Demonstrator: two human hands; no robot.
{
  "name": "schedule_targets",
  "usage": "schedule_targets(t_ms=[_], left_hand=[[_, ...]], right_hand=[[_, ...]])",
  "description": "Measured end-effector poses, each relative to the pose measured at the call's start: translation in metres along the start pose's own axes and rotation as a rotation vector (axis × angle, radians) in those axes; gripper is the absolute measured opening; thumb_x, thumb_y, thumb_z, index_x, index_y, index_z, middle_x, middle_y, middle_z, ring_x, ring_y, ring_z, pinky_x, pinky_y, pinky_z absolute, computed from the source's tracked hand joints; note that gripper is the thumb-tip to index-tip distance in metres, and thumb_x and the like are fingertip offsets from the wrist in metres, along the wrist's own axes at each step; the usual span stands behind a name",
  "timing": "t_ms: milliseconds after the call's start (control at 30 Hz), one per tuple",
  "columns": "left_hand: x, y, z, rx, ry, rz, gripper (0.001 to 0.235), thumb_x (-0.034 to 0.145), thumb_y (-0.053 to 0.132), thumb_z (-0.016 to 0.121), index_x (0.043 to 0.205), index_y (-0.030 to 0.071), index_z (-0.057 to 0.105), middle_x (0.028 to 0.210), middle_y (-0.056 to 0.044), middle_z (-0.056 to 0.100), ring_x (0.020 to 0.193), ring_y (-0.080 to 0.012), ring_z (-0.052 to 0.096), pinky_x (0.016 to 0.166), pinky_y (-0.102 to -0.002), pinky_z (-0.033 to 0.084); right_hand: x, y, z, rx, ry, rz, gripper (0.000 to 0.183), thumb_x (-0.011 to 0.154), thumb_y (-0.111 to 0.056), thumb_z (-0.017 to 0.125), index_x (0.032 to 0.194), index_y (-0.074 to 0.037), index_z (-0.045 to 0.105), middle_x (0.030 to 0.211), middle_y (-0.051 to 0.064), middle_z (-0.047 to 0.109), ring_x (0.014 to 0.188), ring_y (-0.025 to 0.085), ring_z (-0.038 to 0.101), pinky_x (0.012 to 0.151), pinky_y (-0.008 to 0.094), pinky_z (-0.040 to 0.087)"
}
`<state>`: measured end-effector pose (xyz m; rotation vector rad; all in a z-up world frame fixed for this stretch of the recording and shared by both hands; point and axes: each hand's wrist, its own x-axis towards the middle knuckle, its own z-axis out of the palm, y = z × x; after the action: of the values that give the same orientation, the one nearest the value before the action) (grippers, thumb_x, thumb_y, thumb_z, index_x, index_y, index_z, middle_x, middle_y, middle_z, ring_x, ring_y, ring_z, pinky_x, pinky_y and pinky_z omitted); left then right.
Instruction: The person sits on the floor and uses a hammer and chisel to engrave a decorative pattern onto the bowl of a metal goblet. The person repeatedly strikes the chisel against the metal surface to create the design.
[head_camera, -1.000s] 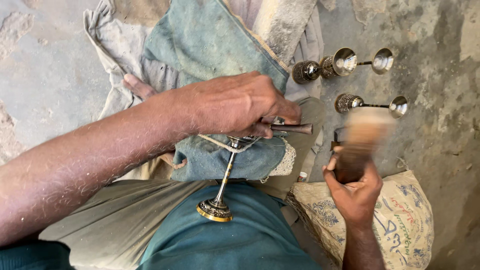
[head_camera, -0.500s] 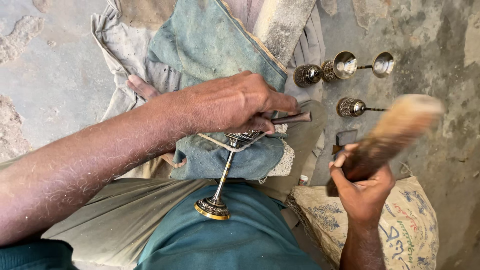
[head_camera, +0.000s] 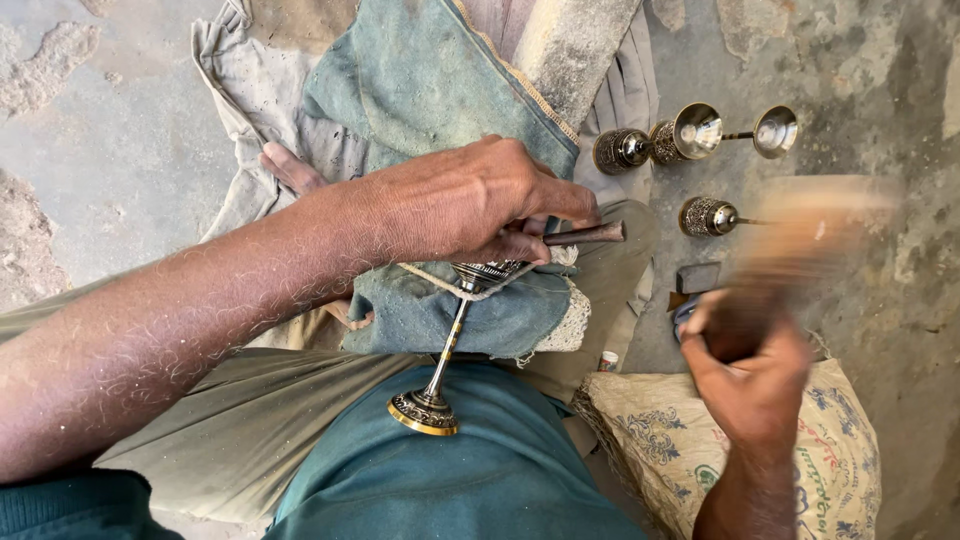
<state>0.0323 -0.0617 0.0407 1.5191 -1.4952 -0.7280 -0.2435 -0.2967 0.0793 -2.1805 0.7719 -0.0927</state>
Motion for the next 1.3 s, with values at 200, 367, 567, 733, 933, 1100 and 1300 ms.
schedule_targets(t_ms=[200, 367, 567, 733, 933, 1100, 1300], left_hand=[[-0.001, 0.001, -0.001, -0.006, 0.061, 0.038, 0.052, 0.087, 0.018, 0.079, 0.136, 0.015, 0.062, 0.078, -0.01, 0.076, 0.072, -0.0265, 0.073, 0.065, -0.045, 0.054], [0.001, 0.002, -0.003, -0.007, 0.111, 0.104, 0.051, 0.084, 0.017, 0.081, 0.131, 0.009, 0.063, 0.08, -0.009, 0.075, 0.076, -0.0265, 0.074, 0.064, -0.045, 0.054], [-0.002, 0.001, -0.002, -0.044, 0.093, 0.032, 0.056, 0.083, 0.016, 0.079, 0.135, 0.012, 0.062, 0.076, -0.009, 0.074, 0.07, -0.0234, 0.073, 0.06, -0.044, 0.053], [-0.006, 0.0, -0.002, -0.065, 0.103, 0.03, 0.053, 0.085, 0.02, 0.08, 0.134, 0.011, 0.061, 0.075, -0.009, 0.073, 0.069, -0.0242, 0.073, 0.061, -0.045, 0.052], [-0.003, -0.004, -0.004, -0.031, 0.146, 0.138, 0.049, 0.086, 0.019, 0.081, 0.131, 0.008, 0.062, 0.078, -0.009, 0.071, 0.073, -0.0261, 0.072, 0.062, -0.045, 0.052], [-0.006, -0.005, 0.0, -0.069, 0.145, 0.066, 0.054, 0.082, 0.017, 0.08, 0.133, 0.01, 0.062, 0.074, -0.007, 0.07, 0.067, -0.0236, 0.072, 0.058, -0.044, 0.052], [-0.009, -0.011, -0.001, -0.062, 0.08, 0.051, 0.051, 0.088, 0.02, 0.079, 0.135, 0.011, 0.062, 0.07, -0.009, 0.068, 0.064, -0.0247, 0.07, 0.06, -0.046, 0.051]], right_hand=[[0.006, -0.016, 0.002, 0.353, 0.076, -0.271, 0.029, 0.095, 0.008, 0.071, 0.12, -0.004, 0.062, 0.099, 0.009, 0.069, 0.088, 0.014, 0.069, 0.079, 0.031, 0.06], [0.007, -0.018, -0.002, -0.193, -0.057, -0.222, 0.033, 0.08, 0.008, 0.073, 0.111, 0.002, 0.064, 0.099, 0.013, 0.069, 0.088, 0.021, 0.07, 0.074, 0.039, 0.063], [0.006, -0.007, 0.001, -0.215, -0.048, -0.104, 0.022, 0.089, 0.005, 0.073, 0.109, -0.001, 0.066, 0.087, 0.012, 0.067, 0.073, 0.021, 0.065, 0.066, 0.038, 0.058], [0.01, -0.011, -0.005, 0.091, -0.022, -0.221, 0.028, 0.092, 0.005, 0.07, 0.117, -0.001, 0.061, 0.102, 0.008, 0.066, 0.092, 0.015, 0.065, 0.084, 0.032, 0.06], [0.013, -0.026, -0.001, -0.063, -0.033, -0.262, 0.03, 0.087, 0.008, 0.068, 0.115, -0.001, 0.063, 0.095, 0.007, 0.066, 0.085, 0.016, 0.065, 0.075, 0.032, 0.058], [0.012, -0.035, -0.002, -0.429, -0.081, -0.151, 0.04, 0.079, 0.016, 0.063, 0.116, 0.002, 0.065, 0.089, 0.009, 0.068, 0.076, 0.018, 0.068, 0.063, 0.035, 0.061], [0.019, -0.027, -0.004, 0.157, -0.037, -0.336, 0.03, 0.097, 0.012, 0.067, 0.123, 0.0, 0.059, 0.102, 0.009, 0.069, 0.095, 0.017, 0.069, 0.088, 0.033, 0.062]])
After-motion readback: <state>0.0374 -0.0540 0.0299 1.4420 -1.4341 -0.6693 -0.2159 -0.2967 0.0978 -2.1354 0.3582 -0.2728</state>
